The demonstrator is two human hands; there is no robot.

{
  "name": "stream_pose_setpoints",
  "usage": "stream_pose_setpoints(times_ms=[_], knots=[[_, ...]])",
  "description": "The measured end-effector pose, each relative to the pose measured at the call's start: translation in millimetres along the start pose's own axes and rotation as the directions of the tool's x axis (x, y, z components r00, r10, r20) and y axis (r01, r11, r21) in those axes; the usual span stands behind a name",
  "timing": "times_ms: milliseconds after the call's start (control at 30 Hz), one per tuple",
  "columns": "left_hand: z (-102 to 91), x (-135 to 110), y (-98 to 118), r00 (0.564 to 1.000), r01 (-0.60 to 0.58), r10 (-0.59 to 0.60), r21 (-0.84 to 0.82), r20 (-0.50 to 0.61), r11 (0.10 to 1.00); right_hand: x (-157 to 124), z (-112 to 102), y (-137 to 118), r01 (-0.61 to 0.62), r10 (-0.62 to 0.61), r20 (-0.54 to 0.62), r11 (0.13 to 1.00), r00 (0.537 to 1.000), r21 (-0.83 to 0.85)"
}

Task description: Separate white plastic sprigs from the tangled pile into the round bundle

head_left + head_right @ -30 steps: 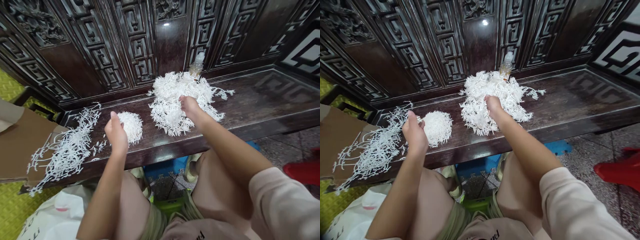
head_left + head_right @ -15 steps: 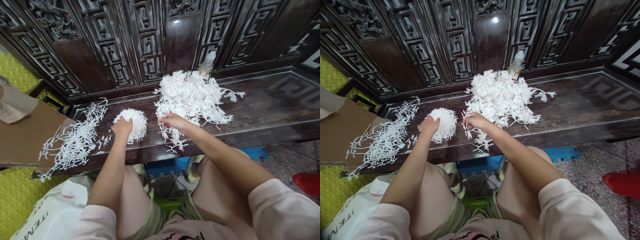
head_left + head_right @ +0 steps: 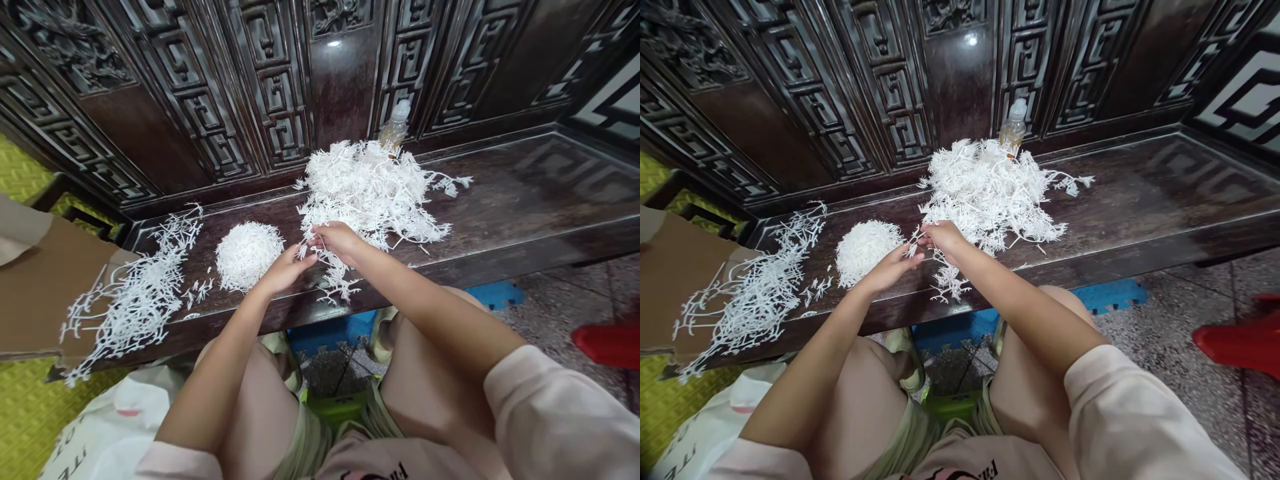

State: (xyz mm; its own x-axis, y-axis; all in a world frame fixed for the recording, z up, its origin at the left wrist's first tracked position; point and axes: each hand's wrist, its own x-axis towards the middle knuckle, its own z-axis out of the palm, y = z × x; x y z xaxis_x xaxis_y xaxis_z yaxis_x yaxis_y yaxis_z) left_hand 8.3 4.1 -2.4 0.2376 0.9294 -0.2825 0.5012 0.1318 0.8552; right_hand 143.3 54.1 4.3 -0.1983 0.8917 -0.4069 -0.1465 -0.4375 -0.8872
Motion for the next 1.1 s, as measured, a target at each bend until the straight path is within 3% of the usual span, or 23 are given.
stream_pose_setpoints(times_ms=[133,300,500,567,700,800,900,1000,1100], knots=[[0.8,10.6,-7.7,0.99,0.099,-0.103,-0.04,-0.1,0.994,-2.3,0.7,-2.7,-0.03,0.028,0.061,0.999,0.998,0.033],[-1.7,17.3,-22.3,0.989,0.049,-0.046,0.016,-0.141,0.999,-2.3,1.4,-3.7,-0.028,0.031,0.082,0.999,0.996,-0.039],[-0.8,12.8,-16.4,0.991,0.051,-0.039,0.094,-0.127,0.994,10.5,-3.0,3.6,0.17,-0.172,0.012,0.961,0.985,-0.22],[0.6,10.1,-10.5,0.988,0.065,-0.046,0.13,-0.144,0.989,14.2,-4.9,5.5,0.247,-0.272,-0.012,0.889,0.962,-0.384],[2.1,1.2,0.7,0.984,0.043,-0.002,0.23,-0.176,0.972,14.8,-6.6,5.8,0.329,-0.464,0.016,0.604,0.886,-0.726],[2.1,-8.9,7.9,0.981,0.033,0.036,0.343,-0.193,0.939,13.4,-6.7,5.0,0.351,-0.528,0.095,0.409,0.844,-0.842],[4.9,-16.2,14.2,0.97,0.052,0.091,0.558,-0.225,0.828,15.5,-5.3,6.0,0.343,-0.583,0.146,0.242,0.799,-0.908],[12.1,-16.2,18.6,0.943,0.057,0.207,0.74,-0.26,0.67,20.4,-2.4,9.0,0.281,-0.615,0.137,0.143,0.776,-0.949],[19.4,-14.3,21.8,0.923,0.054,0.27,0.786,-0.275,0.616,26.7,-3.0,12.5,0.23,-0.643,0.108,0.109,0.758,-0.967]])
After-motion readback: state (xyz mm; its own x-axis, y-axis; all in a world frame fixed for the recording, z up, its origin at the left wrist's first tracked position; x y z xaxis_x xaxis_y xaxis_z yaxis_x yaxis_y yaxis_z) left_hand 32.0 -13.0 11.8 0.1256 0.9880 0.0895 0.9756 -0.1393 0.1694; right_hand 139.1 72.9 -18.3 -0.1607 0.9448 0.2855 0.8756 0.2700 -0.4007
